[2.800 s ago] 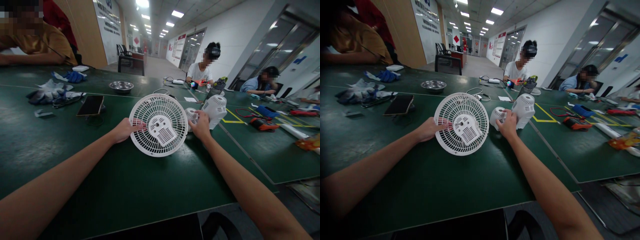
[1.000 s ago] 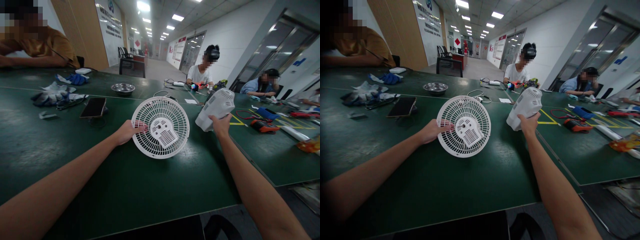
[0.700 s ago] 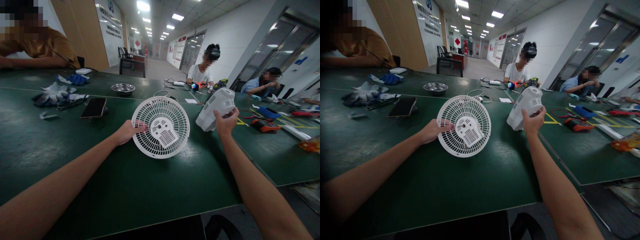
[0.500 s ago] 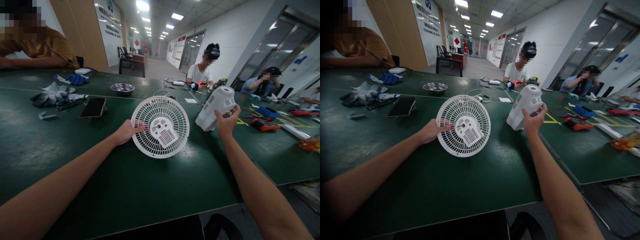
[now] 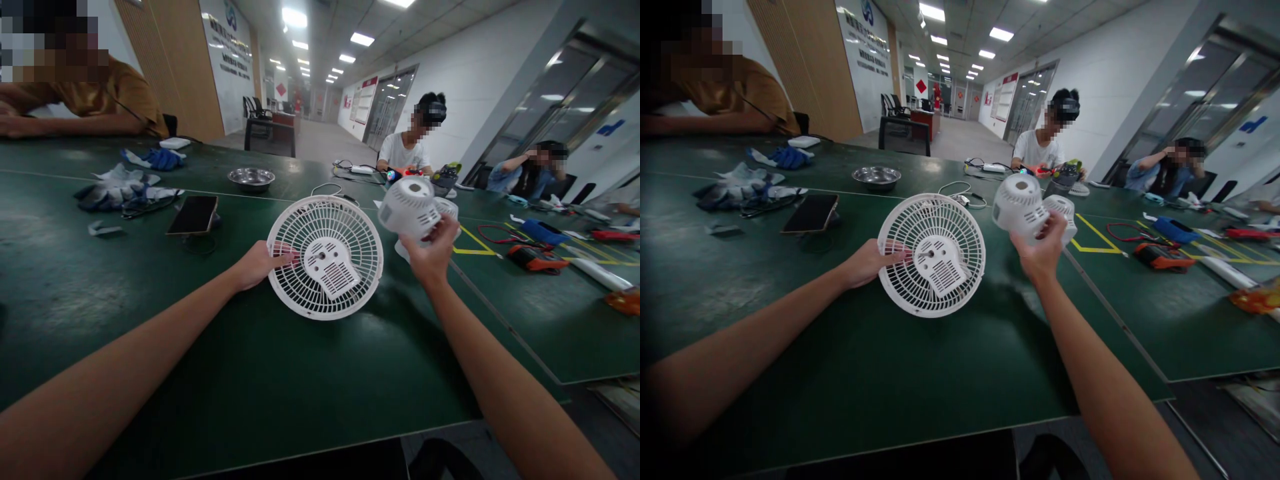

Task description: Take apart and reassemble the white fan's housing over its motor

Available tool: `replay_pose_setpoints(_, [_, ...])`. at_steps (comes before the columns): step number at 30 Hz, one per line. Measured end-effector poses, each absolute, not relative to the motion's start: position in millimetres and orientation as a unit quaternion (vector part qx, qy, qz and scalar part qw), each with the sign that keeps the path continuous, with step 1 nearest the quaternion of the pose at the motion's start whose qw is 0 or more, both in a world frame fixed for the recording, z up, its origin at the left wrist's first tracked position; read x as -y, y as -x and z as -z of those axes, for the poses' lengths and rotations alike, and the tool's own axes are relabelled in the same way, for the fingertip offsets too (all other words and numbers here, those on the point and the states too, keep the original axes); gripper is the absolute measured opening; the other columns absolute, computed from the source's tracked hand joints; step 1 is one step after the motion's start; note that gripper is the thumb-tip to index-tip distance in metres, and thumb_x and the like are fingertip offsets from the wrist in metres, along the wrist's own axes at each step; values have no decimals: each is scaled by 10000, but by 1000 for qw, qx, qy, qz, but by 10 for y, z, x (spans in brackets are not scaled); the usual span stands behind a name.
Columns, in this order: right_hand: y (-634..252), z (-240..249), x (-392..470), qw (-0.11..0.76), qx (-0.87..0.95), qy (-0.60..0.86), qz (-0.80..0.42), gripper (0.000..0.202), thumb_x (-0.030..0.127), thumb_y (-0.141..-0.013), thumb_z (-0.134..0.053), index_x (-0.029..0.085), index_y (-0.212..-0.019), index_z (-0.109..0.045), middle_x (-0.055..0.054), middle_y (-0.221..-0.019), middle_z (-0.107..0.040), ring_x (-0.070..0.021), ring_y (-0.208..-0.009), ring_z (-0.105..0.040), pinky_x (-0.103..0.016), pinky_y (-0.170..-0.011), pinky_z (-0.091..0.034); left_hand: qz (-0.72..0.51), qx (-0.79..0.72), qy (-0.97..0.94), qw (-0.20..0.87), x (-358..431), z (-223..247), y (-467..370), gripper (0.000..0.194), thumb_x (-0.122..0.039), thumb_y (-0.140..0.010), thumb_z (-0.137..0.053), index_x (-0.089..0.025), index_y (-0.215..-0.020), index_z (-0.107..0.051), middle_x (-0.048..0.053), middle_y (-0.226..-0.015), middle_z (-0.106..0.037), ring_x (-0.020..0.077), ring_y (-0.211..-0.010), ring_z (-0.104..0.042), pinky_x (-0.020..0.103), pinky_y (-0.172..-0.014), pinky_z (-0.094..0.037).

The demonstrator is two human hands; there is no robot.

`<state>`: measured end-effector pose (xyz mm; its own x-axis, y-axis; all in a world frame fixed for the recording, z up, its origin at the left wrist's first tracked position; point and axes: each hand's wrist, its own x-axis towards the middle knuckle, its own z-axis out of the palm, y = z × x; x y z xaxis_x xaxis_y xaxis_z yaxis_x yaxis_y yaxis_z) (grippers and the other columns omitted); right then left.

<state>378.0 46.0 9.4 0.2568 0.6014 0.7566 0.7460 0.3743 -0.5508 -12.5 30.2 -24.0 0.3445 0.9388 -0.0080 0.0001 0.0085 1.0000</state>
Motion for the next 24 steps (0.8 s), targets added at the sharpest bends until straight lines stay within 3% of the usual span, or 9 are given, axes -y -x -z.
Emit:
replay_pose_setpoints(5, [-3557, 171, -535, 457, 653, 602, -53, 776, 552, -660, -801, 195, -1274, -487, -112, -1096, -680, -252, -857, -651, -449, -842, -558, -398, -402, -586, 580, -338, 281, 148, 225, -319, -847, -796, -194, -1032, -767, 86, -1061, -777, 245, -990, -738, 486, -982, -567])
replay_pose_setpoints(13, [-3560, 314, -593, 337, 651, 674, -95, 823, 589, -679, -781, 203, -1333, -463, -116, -1054, -708, -327, -918, -685, -533, -915, -541, -402, -417, -593, 560, -364, 297, 139, 233, -292, -825, -794, -180, -1026, -758, 91, -1054, -776, 245, -988, -739, 468, -966, -566])
replay_pose_setpoints(19, [-3457, 136, -469, 387, 711, 586, 18, 513, 479, -763, -732, 208, -1185, -623, -138, -1148, -687, -339, -1101, -625, -526, -1012, -485, -457, -421, -569, 539, -380, 310, 131, 387, -231, -767, -841, -183, -1112, -672, 57, -1059, -730, 232, -970, -716, 484, -952, -573])
replay_pose_setpoints(21, [-3377, 56, -375, 419, 715, 559, 6, 360, 488, -828, -682, 206, -1051, -679, -116, -1067, -708, -306, -1015, -639, -480, -960, -504, -465, -419, -571, 531, -384, 313, 124, 424, -222, -759, -843, -179, -1130, -642, 59, -1066, -718, 235, -969, -709, 481, -939, -578])
replay_pose_setpoints(24, [-3204, 19, -211, 413, 704, 545, -191, 380, 554, -926, -576, 210, -818, -696, -39, -741, -681, -221, -704, -610, -388, -743, -525, -485, -435, -562, 509, -377, 294, 100, 471, -191, -752, -829, -178, -1161, -595, 69, -1088, -699, 245, -979, -698, 483, -919, -581])
